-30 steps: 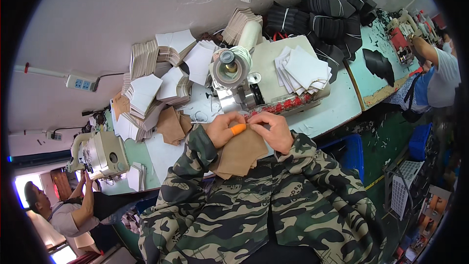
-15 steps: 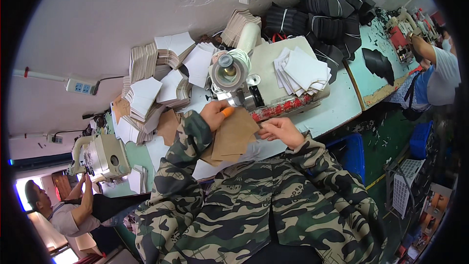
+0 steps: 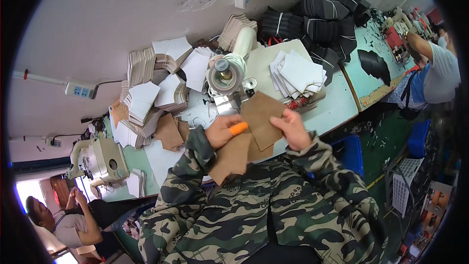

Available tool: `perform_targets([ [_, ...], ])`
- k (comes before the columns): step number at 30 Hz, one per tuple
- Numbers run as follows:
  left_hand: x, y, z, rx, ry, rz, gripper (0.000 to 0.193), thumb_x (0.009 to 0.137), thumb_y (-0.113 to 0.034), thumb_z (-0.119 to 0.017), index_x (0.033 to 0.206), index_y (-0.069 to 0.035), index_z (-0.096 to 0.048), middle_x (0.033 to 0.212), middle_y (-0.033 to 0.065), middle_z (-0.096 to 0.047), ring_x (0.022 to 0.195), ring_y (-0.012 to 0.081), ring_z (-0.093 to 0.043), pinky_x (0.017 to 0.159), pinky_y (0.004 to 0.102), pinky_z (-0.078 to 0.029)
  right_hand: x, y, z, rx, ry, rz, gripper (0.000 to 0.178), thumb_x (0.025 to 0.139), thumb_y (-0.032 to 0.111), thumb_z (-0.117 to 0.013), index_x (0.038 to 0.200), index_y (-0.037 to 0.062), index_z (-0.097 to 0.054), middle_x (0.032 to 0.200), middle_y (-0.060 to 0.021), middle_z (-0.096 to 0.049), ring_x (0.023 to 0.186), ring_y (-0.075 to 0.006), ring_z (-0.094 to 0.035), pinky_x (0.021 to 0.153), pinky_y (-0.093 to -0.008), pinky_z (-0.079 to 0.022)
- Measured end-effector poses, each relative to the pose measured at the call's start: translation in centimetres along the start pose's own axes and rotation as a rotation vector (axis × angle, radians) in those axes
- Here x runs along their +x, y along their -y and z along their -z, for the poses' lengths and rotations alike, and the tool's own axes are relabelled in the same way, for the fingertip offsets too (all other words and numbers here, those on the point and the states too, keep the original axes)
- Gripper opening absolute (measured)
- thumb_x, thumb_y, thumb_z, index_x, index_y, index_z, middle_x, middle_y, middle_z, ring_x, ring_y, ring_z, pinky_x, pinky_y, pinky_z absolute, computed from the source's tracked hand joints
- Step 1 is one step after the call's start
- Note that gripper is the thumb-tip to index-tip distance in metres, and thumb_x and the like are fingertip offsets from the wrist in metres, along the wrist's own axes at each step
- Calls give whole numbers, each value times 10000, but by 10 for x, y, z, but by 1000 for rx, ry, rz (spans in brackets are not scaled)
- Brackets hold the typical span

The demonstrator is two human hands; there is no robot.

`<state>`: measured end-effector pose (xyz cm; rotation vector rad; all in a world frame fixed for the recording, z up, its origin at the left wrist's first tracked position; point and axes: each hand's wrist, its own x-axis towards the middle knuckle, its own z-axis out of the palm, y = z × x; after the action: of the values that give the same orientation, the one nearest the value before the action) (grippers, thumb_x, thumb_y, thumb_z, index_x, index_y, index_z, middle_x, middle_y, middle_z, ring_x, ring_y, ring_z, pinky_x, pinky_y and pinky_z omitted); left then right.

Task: Stitching various shoe components together using an industrial sewing machine.

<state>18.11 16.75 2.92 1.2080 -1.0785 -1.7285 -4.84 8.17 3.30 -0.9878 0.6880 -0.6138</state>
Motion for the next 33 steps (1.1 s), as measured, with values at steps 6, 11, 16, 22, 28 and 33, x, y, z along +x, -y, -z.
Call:
perform_targets([
  [6,-5,21,-3,-28,-25,-13,171,944,-136,-525,978,2,-620,857,-29,-599,765,30,-518,682,204,-450,3,-23,9,76,-234,-13,183,880,161,-604,921,-16,-630,835,-43,-634,750,-92,-568,686,-224,-455],
  [11,-22,31,-2,-98,-109,-28,179,938,-154,-544,886,-4,-627,806,-37,-598,721,24,-510,635,205,-444,25,73,23,-306,-523,711,200,905,118,-541,1017,-32,-611,968,-111,-652,851,-170,-616,721,-267,-465],
  [16,-27,26,-1,-108,-127,-29,194,943,-168,-541,892,1,-623,812,-36,-592,731,28,-508,648,205,-440,6,43,25,-1232,-235,677,245,791,141,-654,988,0,-620,848,-149,-627,797,-280,-606,685,-348,-461],
  [22,-27,31,10,206,-261,-101,252,969,-214,-485,905,-12,-621,810,-52,-573,734,49,-485,663,229,-433,7,-36,-9,-605,218,-65,231,876,174,-606,933,-49,-623,738,-50,-629,649,-97,-587,582,-250,-474],
  [28,-1,10,43,724,-295,127,270,892,-226,-515,932,18,-623,697,96,-604,659,128,-516,637,305,-441,11,-51,-15,-183,127,-354,282,904,216,-576,963,-55,-623,826,-102,-666,758,-195,-679,625,-286,-534],
  [33,19,0,46,753,-270,94,279,871,-252,-536,898,0,-651,728,152,-622,667,219,-575,641,343,-453,-3,-56,-8,85,137,-433,312,918,225,-563,1066,-48,-598,933,-128,-670,879,-190,-657,740,-275,-514],
])
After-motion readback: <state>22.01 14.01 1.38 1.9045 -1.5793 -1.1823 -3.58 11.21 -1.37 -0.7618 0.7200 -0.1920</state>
